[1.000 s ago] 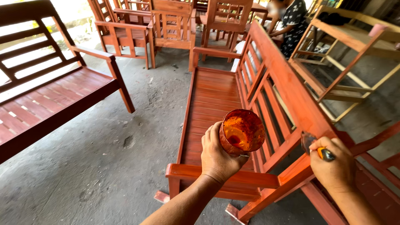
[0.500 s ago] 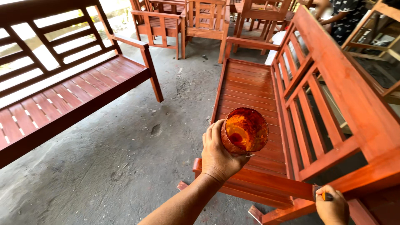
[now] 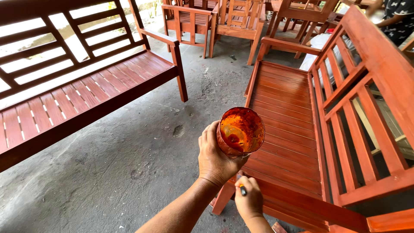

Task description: The person paints red stain onto wooden benches and chairs using a wide brush, holding a small paint cup in one hand. They coat armrests, legs, rails and backrest slats of several furniture pieces, dipping the brush into the cup as they move around the pieces.

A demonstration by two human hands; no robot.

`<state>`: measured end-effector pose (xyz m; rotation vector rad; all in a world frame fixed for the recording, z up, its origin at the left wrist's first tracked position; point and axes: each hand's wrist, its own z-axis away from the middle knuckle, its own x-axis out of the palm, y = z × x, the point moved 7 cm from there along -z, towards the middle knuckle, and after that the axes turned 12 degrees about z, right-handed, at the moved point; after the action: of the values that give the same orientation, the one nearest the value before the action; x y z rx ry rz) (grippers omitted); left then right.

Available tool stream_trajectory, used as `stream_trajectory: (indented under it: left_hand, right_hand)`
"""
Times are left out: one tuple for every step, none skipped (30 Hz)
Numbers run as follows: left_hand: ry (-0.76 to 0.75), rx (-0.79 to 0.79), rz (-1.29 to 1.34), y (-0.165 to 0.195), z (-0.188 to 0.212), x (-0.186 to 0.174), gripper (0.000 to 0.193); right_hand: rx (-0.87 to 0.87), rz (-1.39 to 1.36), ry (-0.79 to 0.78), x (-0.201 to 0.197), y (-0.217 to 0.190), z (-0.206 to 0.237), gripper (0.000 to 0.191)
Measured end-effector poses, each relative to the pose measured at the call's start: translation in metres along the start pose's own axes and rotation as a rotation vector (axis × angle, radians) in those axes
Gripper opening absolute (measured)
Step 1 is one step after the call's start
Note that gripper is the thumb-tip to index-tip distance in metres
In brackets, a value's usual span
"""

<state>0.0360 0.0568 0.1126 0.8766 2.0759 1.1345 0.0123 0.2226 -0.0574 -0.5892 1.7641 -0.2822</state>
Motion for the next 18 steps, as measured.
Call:
stream_trajectory:
  left_hand:
    - [0.008,-0.012,0.0,-0.004,-0.002,-0.003,0.104]
    - [0.015,-0.025,-0.002,-0.008,-0.004,-0.007,0.104]
    - [0.021,-0.039,-0.004,-0.012,-0.005,-0.01,0.104]
    - [0.032,-0.022,-0.007,-0.014,-0.006,-0.013,0.104]
    - [0.045,-0.002,-0.013,-0.015,-0.007,-0.017,0.104]
    - [0.057,0.017,-0.018,-0.016,-0.008,-0.02,0.104]
    - [0.065,0.008,-0.011,-0.018,-0.007,-0.021,0.104]
    - [0.073,0.0,-0.005,-0.02,-0.007,-0.022,0.104]
    - [0.081,-0.007,-0.001,-0.022,-0.006,-0.023,0.104]
    - [0.08,-0.013,0.003,-0.023,-0.006,-0.022,0.103]
    - [0.079,-0.022,0.004,-0.025,-0.004,-0.02,0.102]
    - [0.08,-0.036,0.003,-0.026,-0.001,-0.02,0.101]
    - [0.081,-0.034,-0.008,-0.026,0.0,-0.02,0.1]
    - [0.083,-0.029,-0.015,-0.026,0.0,-0.018,0.099]
    - [0.082,-0.022,-0.023,-0.025,0.0,-0.017,0.098]
    - [0.082,-0.015,-0.023,-0.024,-0.001,-0.015,0.097]
    - [0.079,-0.008,-0.018,-0.021,-0.001,-0.012,0.097]
    - [0.075,0.0,-0.013,-0.017,-0.001,-0.007,0.097]
  right_hand:
    - [-0.006,-0.012,-0.043,0.007,-0.008,-0.004,0.013]
    - [-0.092,-0.054,-0.074,0.013,-0.02,-0.007,0.013]
    - [-0.176,-0.096,-0.105,0.017,-0.03,-0.011,0.012]
    - [-0.262,-0.137,-0.134,0.021,-0.038,-0.014,0.011]
    - [-0.34,0.018,-0.253,0.034,-0.046,-0.018,0.013]
    - [-0.413,0.176,-0.37,0.047,-0.05,-0.022,0.016]
    - [-0.482,0.339,-0.487,0.059,-0.052,-0.024,0.019]
    - [-0.508,0.373,-0.524,0.066,-0.055,-0.029,0.022]
    - [-0.534,0.405,-0.561,0.072,-0.059,-0.033,0.026]
    - [-0.557,0.439,-0.596,0.077,-0.062,-0.035,0.03]
    - [-0.537,0.46,-0.637,0.079,-0.064,-0.037,0.029]
    - [-0.52,0.48,-0.681,0.08,-0.064,-0.037,0.029]
    - [-0.5,0.505,-0.724,0.08,-0.061,-0.037,0.03]
    - [-0.516,0.444,-0.707,0.076,-0.061,-0.038,0.027]
    - [-0.529,0.382,-0.688,0.069,-0.058,-0.037,0.024]
    - [-0.54,0.324,-0.665,0.059,-0.054,-0.038,0.021]
    - [-0.566,0.261,-0.68,0.047,-0.049,-0.037,0.019]
    - [-0.591,0.196,-0.694,0.035,-0.042,-0.037,0.018]
